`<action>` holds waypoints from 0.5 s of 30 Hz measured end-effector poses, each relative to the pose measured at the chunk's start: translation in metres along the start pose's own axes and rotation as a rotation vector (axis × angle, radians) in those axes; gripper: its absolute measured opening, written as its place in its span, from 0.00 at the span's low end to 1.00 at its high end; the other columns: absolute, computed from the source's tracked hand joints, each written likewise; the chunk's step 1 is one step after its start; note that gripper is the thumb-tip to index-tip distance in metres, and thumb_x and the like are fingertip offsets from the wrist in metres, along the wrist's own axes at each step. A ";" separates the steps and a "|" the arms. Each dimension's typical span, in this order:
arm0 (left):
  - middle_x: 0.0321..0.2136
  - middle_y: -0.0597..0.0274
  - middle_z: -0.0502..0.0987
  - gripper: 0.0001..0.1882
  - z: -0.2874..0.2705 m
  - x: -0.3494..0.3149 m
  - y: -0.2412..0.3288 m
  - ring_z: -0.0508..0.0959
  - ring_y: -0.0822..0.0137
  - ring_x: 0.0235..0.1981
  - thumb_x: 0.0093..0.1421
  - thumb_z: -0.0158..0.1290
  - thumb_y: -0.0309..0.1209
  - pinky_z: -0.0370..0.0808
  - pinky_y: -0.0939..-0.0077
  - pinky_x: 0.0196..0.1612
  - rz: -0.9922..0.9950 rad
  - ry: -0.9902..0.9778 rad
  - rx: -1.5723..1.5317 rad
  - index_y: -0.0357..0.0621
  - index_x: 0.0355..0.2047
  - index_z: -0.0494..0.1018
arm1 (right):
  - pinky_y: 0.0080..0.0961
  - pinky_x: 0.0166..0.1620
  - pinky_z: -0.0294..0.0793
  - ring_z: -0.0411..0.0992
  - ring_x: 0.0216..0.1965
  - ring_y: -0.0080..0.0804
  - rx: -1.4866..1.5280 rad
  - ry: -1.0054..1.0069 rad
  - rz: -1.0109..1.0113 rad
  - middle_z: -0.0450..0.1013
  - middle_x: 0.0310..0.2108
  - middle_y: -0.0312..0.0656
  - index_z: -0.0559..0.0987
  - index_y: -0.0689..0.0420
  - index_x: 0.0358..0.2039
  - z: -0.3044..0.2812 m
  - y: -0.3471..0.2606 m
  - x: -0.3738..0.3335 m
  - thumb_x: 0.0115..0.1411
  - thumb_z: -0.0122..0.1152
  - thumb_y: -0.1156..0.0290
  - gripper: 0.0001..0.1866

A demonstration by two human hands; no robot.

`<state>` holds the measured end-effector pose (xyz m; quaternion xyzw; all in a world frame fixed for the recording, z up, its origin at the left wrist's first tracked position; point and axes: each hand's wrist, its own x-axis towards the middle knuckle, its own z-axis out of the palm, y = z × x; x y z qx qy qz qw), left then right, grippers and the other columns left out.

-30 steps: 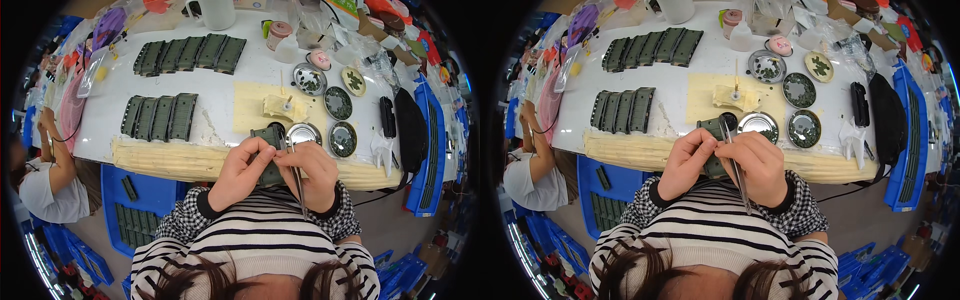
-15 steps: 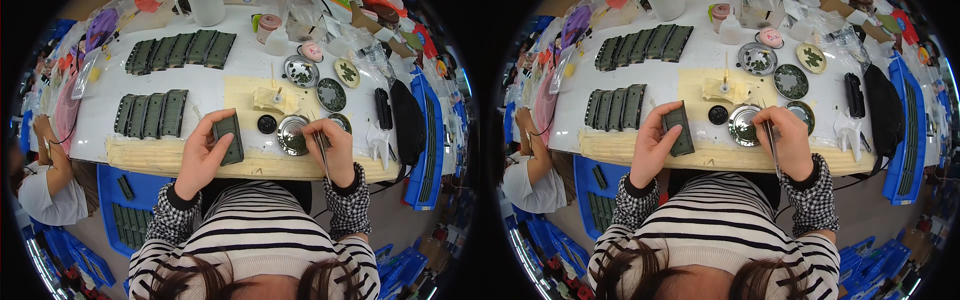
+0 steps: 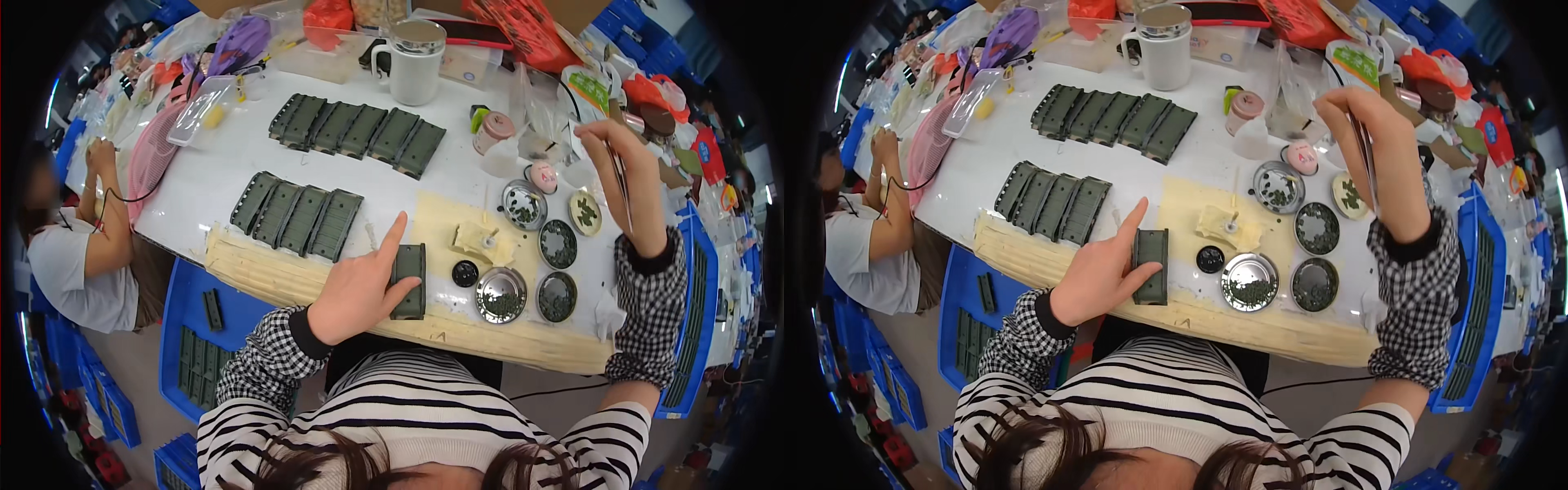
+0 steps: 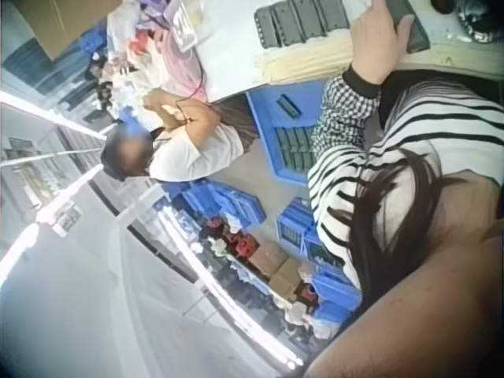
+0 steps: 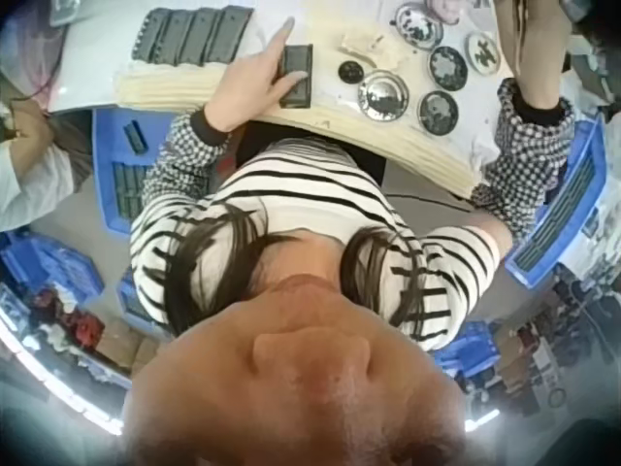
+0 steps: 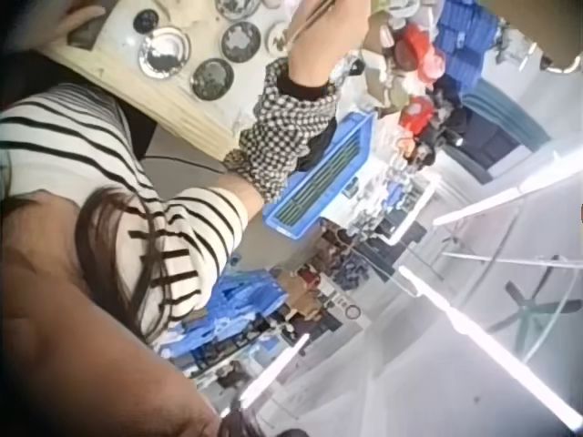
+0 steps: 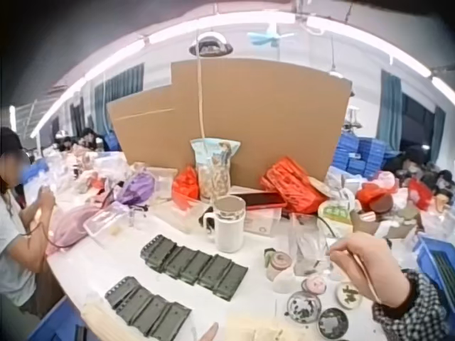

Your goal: Assembling small components onto a green toy tank model using tweezers and adhesive.

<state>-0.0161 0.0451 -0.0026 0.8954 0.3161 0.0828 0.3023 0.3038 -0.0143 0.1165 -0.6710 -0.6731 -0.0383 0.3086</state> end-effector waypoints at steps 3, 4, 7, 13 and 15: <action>0.19 0.57 0.73 0.40 -0.026 0.000 -0.004 0.73 0.62 0.17 0.58 0.57 0.30 0.69 0.72 0.23 0.028 -0.025 -0.239 0.40 0.66 0.49 | 0.24 0.33 0.68 0.70 0.28 0.30 0.050 -0.054 -0.229 0.73 0.27 0.40 0.72 0.62 0.34 0.019 0.044 0.072 0.59 0.63 0.67 0.12; 0.20 0.59 0.73 0.36 -0.045 0.007 -0.005 0.73 0.68 0.17 0.58 0.57 0.28 0.70 0.76 0.24 0.074 0.025 -0.263 0.40 0.64 0.54 | 0.26 0.35 0.69 0.70 0.30 0.32 -0.053 -0.065 -0.317 0.73 0.28 0.41 0.73 0.61 0.36 0.020 0.055 0.093 0.58 0.64 0.64 0.14; 0.21 0.66 0.73 0.22 -0.101 0.054 -0.018 0.72 0.75 0.21 0.58 0.57 0.26 0.71 0.79 0.27 0.182 0.256 -0.201 0.37 0.53 0.68 | 0.31 0.42 0.70 0.71 0.39 0.38 -0.257 -0.187 -0.396 0.74 0.36 0.45 0.73 0.59 0.43 0.038 0.079 0.148 0.55 0.67 0.60 0.21; 0.41 0.50 0.78 0.30 -0.167 0.226 -0.111 0.79 0.61 0.41 0.52 0.63 0.38 0.75 0.70 0.44 0.122 0.482 -0.070 0.38 0.53 0.70 | 0.37 0.50 0.71 0.72 0.47 0.48 -0.344 -0.460 -0.359 0.73 0.44 0.54 0.69 0.63 0.53 0.102 0.096 0.237 0.47 0.73 0.52 0.39; 0.48 0.45 0.75 0.35 -0.172 0.268 -0.121 0.77 0.57 0.47 0.50 0.64 0.41 0.74 0.67 0.49 0.120 0.472 -0.193 0.38 0.56 0.68 | 0.37 0.56 0.68 0.68 0.54 0.49 -0.396 -0.554 -0.257 0.70 0.50 0.57 0.66 0.65 0.56 0.109 0.080 0.256 0.43 0.76 0.56 0.44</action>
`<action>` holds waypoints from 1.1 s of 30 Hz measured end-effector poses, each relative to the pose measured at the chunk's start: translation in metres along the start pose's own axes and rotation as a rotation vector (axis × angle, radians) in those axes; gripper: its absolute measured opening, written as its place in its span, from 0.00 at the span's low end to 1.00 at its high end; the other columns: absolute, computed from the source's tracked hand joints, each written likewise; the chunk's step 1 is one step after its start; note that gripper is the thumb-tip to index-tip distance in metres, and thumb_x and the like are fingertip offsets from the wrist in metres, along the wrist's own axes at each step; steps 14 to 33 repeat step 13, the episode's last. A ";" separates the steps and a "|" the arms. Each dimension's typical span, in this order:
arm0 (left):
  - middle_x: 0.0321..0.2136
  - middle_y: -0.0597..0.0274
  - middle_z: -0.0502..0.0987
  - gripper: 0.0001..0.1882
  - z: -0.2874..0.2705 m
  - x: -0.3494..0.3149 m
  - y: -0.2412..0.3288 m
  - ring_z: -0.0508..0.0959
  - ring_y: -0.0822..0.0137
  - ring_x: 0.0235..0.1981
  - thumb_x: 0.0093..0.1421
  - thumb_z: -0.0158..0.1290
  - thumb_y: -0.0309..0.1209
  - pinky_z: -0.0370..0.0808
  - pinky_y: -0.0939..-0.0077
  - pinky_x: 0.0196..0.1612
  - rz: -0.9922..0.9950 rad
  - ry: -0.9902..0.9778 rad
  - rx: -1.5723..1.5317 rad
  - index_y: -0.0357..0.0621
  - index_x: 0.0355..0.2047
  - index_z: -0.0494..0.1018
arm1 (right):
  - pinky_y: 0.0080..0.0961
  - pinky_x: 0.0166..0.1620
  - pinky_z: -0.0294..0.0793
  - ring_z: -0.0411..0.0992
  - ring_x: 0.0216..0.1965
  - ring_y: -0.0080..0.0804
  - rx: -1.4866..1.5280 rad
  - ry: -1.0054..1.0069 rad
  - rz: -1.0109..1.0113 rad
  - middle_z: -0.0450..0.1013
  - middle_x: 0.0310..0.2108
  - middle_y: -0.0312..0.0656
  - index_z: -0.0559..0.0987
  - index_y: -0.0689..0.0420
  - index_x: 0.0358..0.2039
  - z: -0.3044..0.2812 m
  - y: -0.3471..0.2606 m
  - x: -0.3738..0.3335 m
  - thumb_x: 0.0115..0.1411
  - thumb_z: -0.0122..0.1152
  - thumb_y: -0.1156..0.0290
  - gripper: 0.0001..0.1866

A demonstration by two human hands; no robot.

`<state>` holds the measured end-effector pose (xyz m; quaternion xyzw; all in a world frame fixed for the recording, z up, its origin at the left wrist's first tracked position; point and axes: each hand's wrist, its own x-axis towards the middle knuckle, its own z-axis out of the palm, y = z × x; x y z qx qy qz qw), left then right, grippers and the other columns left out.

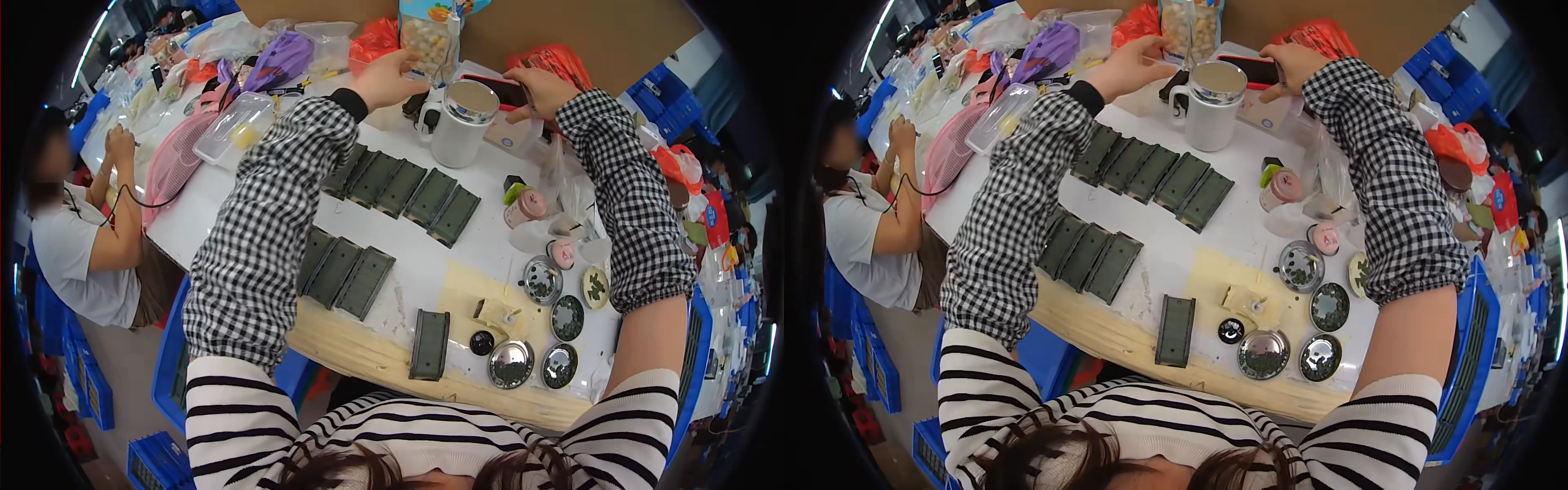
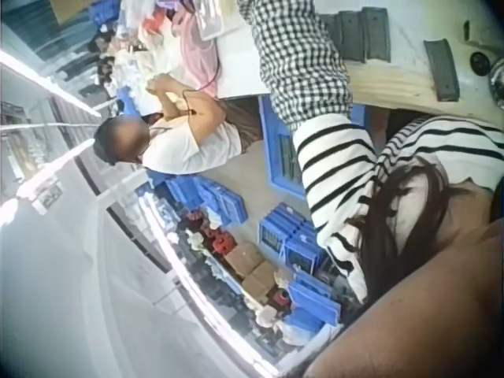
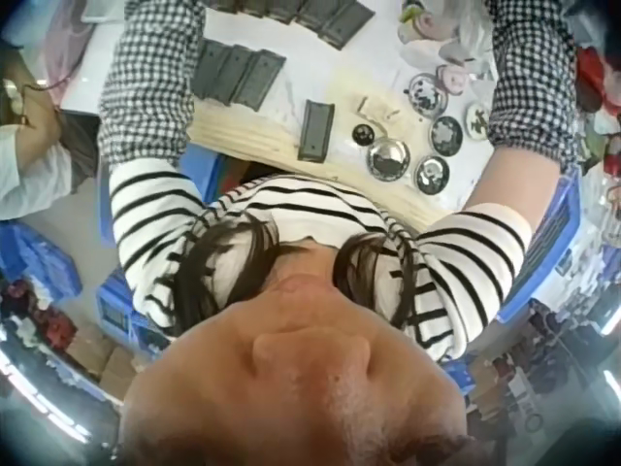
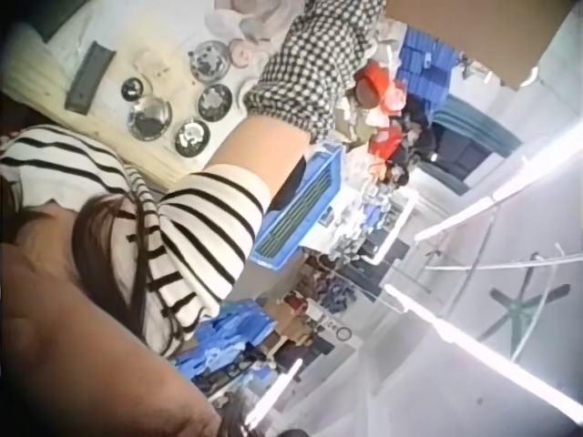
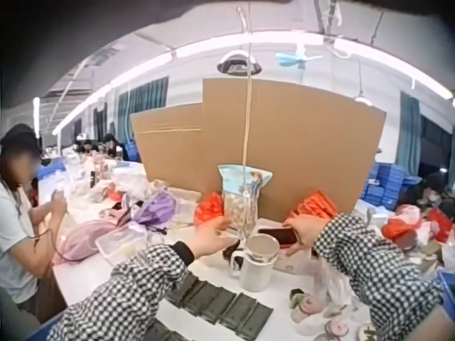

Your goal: Assembling small components onto a green toy tank model using tweezers and adhesive.

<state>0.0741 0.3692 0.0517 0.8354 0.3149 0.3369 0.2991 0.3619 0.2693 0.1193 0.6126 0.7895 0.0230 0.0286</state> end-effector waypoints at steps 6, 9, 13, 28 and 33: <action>0.40 0.53 0.80 0.25 0.050 0.053 -0.011 0.79 0.64 0.41 0.54 0.61 0.35 0.75 0.73 0.46 0.026 -0.290 0.031 0.40 0.51 0.73 | 0.33 0.53 0.71 0.70 0.52 0.48 0.020 -0.166 0.097 0.71 0.51 0.56 0.66 0.66 0.56 0.020 0.007 0.033 0.40 0.78 0.57 0.47; 0.35 0.49 0.80 0.18 0.057 0.061 -0.007 0.80 0.60 0.37 0.51 0.62 0.41 0.75 0.68 0.42 0.014 -0.163 0.045 0.43 0.38 0.79 | 0.32 0.54 0.71 0.71 0.52 0.45 -0.021 -0.149 0.071 0.71 0.51 0.56 0.66 0.66 0.55 0.022 0.014 0.037 0.41 0.77 0.60 0.44; 0.33 0.45 0.81 0.17 0.061 0.068 -0.021 0.81 0.56 0.38 0.51 0.62 0.44 0.76 0.69 0.44 0.004 -0.022 0.180 0.44 0.35 0.82 | 0.35 0.58 0.67 0.65 0.58 0.46 -0.046 -0.110 0.090 0.64 0.58 0.56 0.66 0.64 0.56 0.016 -0.001 0.031 0.46 0.74 0.58 0.42; 0.33 0.45 0.81 0.17 0.061 0.068 -0.021 0.81 0.56 0.38 0.51 0.62 0.44 0.76 0.69 0.44 0.004 -0.022 0.180 0.44 0.35 0.82 | 0.35 0.58 0.67 0.65 0.58 0.46 -0.046 -0.110 0.090 0.64 0.58 0.56 0.66 0.64 0.56 0.016 -0.001 0.031 0.46 0.74 0.58 0.42; 0.33 0.45 0.81 0.17 0.061 0.068 -0.021 0.81 0.56 0.38 0.51 0.62 0.44 0.76 0.69 0.44 0.004 -0.022 0.180 0.44 0.35 0.82 | 0.35 0.58 0.67 0.65 0.58 0.46 -0.046 -0.110 0.090 0.64 0.58 0.56 0.66 0.64 0.56 0.016 -0.001 0.031 0.46 0.74 0.58 0.42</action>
